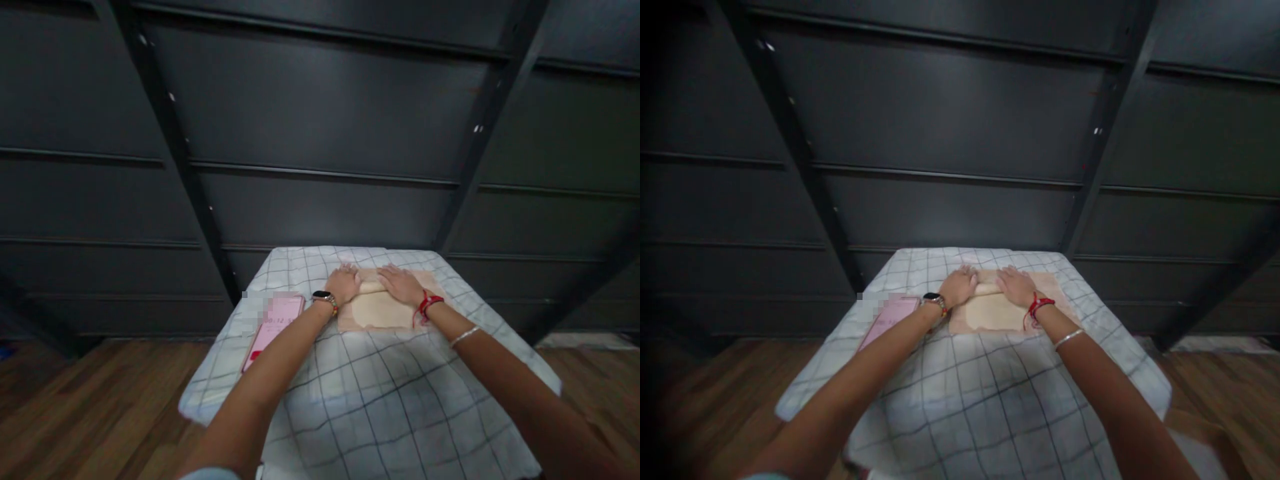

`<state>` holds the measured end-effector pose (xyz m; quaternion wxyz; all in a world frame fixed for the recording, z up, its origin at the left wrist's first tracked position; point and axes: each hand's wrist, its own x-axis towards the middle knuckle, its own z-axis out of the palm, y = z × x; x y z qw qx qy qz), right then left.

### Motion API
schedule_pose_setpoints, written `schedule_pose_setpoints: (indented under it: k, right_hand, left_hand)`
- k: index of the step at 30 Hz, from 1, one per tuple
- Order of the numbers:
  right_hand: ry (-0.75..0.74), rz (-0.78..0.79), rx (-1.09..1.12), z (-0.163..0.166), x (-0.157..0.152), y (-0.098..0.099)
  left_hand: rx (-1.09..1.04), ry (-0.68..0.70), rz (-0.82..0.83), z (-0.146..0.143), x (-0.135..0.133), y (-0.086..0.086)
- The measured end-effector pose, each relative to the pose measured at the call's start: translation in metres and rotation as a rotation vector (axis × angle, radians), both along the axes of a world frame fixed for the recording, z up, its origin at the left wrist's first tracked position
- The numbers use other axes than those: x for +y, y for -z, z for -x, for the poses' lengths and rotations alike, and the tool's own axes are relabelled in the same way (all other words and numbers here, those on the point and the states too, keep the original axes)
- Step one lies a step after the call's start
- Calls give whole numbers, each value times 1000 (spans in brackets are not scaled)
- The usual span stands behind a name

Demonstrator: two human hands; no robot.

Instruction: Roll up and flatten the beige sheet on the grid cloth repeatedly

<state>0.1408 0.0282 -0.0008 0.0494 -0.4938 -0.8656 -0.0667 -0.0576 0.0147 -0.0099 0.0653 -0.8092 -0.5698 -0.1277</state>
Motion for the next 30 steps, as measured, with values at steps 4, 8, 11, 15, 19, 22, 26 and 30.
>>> schedule_pose_setpoints:
  k: [4,8,11,15,19,22,26,30]
  right_hand:
    - [53,73,42,12,36,7]
    - [48,133,77,23,64,7]
    - [58,165,96,31,81,4]
    - [68,198,110,41,97,0]
    - [28,211,84,40,95,-2]
    - [20,201,51,30,82,2]
    - [6,172,37,4,63,12]
    - [-59,141,68,-18,46,22]
  left_hand:
    - [-23,-74,9,1,12,1]
    - [-18,-136,44,5,27,-3]
    - [-9,-182,43,10,36,-8]
    - [-14,-242,50,15,43,-12]
    - [-35,-235,55,12,41,-11]
    - [-115,-269,140,2,27,-10]
    - [-155,-366,227,-22,-3,-5]
    - [-142,-383,89,-41,-30,4]
